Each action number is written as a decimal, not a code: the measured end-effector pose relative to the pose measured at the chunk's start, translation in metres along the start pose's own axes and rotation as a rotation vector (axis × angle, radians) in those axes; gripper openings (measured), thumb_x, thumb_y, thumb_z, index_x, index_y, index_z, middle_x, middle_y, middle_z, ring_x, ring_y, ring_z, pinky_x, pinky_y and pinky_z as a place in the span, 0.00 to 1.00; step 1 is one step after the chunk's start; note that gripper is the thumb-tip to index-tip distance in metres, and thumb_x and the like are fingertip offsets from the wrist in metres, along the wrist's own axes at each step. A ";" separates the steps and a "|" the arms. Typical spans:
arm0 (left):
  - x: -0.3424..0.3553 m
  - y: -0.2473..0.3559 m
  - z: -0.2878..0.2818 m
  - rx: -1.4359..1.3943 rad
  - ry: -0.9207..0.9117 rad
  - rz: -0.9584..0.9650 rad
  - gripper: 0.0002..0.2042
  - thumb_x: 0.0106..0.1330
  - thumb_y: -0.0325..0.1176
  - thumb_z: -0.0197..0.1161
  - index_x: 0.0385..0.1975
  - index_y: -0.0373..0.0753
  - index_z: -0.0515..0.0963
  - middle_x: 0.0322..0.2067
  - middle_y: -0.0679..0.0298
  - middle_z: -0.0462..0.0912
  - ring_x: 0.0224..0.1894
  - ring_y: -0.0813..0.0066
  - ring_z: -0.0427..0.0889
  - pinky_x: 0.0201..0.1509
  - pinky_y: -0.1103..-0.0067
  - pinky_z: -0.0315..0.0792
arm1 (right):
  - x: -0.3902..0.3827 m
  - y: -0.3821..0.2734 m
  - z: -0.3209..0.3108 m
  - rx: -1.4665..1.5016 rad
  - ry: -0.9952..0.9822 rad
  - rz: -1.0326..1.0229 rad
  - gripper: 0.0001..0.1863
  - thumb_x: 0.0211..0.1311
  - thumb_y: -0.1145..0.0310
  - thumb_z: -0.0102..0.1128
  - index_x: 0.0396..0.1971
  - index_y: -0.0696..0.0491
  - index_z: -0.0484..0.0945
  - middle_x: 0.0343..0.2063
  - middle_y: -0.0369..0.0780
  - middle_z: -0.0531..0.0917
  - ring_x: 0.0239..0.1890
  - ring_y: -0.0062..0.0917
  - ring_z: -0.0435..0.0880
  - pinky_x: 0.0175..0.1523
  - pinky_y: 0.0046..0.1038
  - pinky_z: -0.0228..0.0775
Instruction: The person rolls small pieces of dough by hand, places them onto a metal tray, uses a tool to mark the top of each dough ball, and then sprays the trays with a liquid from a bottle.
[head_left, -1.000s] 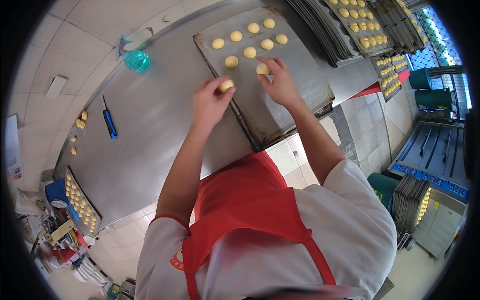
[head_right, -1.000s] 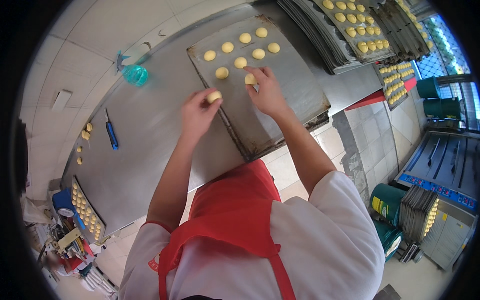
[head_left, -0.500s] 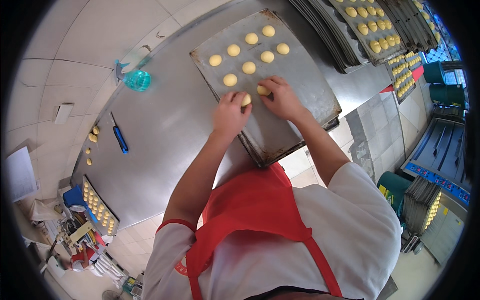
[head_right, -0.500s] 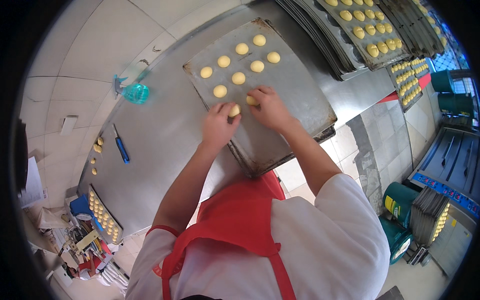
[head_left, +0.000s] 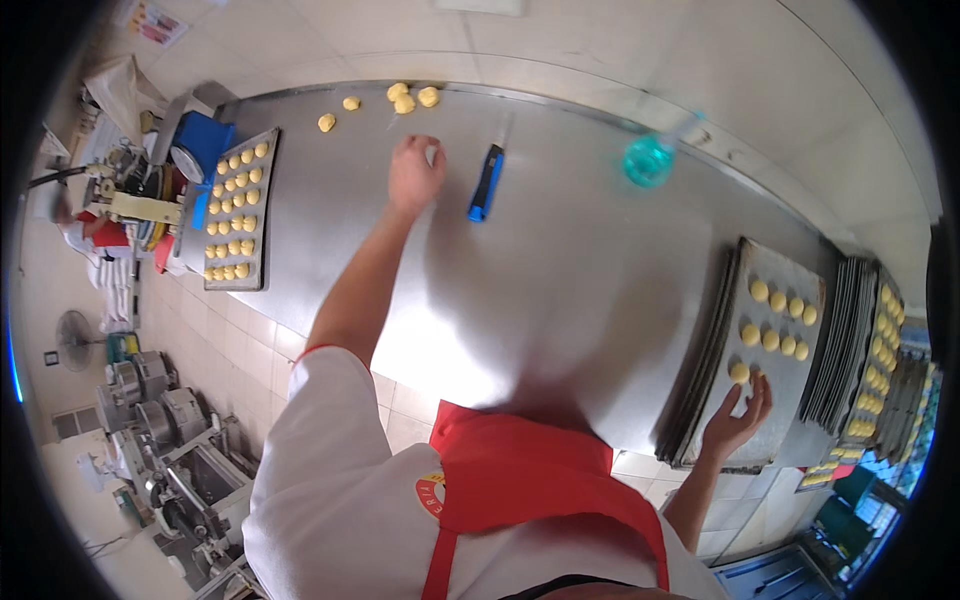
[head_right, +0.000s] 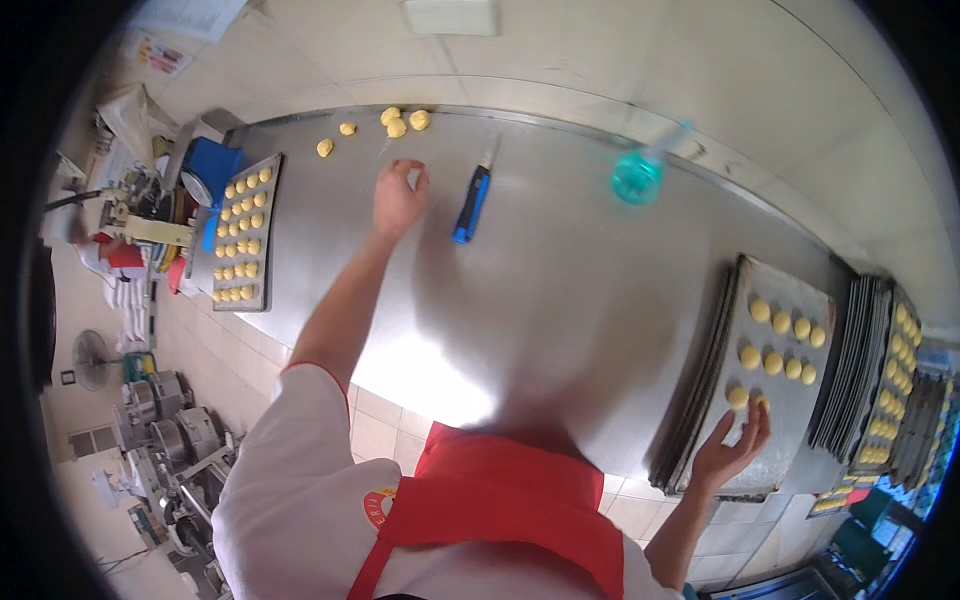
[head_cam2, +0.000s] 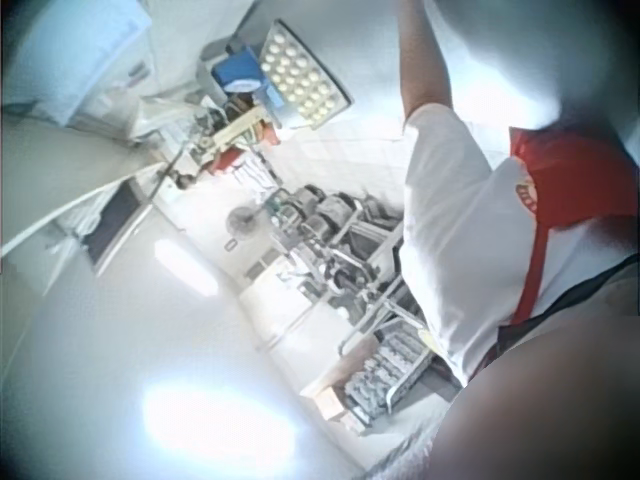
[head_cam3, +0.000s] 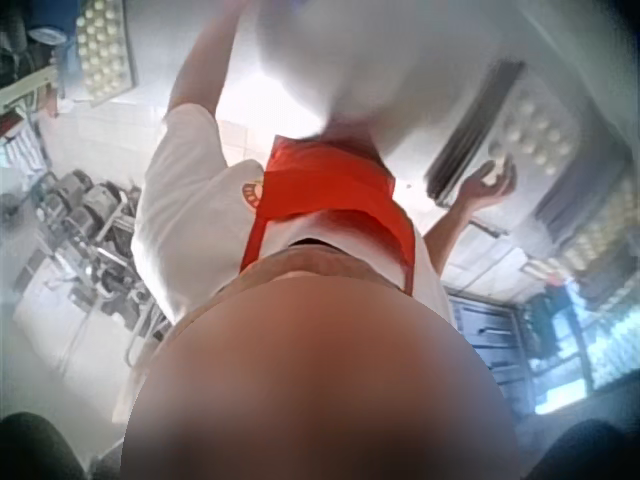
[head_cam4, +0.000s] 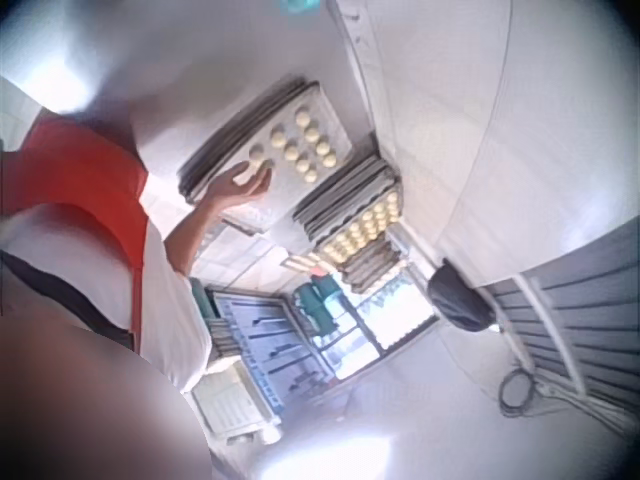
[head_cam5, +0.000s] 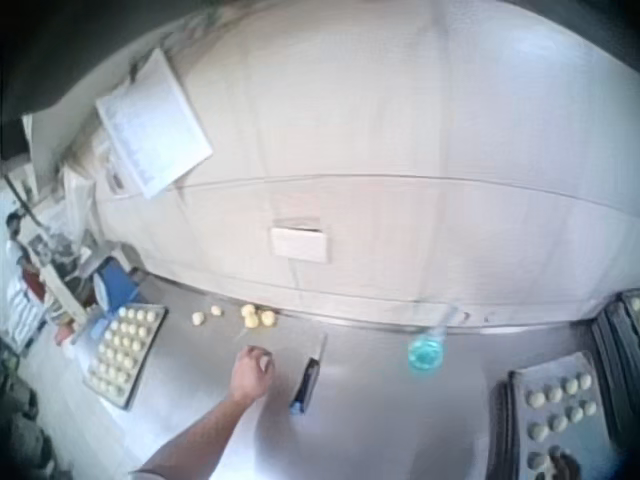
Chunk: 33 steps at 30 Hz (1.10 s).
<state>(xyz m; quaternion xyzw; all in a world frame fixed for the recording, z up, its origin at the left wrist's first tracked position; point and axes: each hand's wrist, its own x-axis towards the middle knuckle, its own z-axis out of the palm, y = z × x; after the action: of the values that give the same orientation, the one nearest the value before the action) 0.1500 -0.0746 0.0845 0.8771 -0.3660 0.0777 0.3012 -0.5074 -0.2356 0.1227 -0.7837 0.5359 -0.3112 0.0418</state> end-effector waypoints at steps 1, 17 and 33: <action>0.018 -0.031 0.009 0.006 -0.019 -0.058 0.12 0.66 0.32 0.68 0.48 0.37 0.86 0.50 0.47 0.85 0.57 0.43 0.82 0.65 0.59 0.76 | -0.011 -0.029 0.007 0.020 -0.019 0.005 0.22 0.74 0.73 0.64 0.66 0.51 0.81 0.66 0.44 0.79 0.66 0.39 0.80 0.58 0.38 0.76; -0.105 0.027 -0.037 -1.146 -0.888 0.029 0.28 0.54 0.24 0.77 0.56 0.41 0.74 0.50 0.63 0.79 0.47 0.74 0.82 0.50 0.73 0.80 | -0.053 -0.345 0.107 1.235 -0.844 0.760 0.14 0.77 0.66 0.61 0.56 0.55 0.84 0.54 0.42 0.83 0.53 0.31 0.84 0.51 0.37 0.80; -0.269 0.095 0.009 -0.133 -0.293 0.484 0.09 0.70 0.34 0.61 0.47 0.42 0.79 0.42 0.55 0.81 0.48 0.50 0.79 0.56 0.55 0.71 | -0.121 -0.189 0.115 0.252 -0.426 -0.552 0.07 0.67 0.62 0.64 0.42 0.45 0.83 0.48 0.42 0.82 0.52 0.41 0.81 0.57 0.47 0.71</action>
<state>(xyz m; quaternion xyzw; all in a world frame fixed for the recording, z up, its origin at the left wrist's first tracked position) -0.1096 0.0278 0.0265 0.7445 -0.6085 -0.0043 0.2747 -0.3208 -0.0817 0.0518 -0.9346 0.2413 -0.2043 0.1630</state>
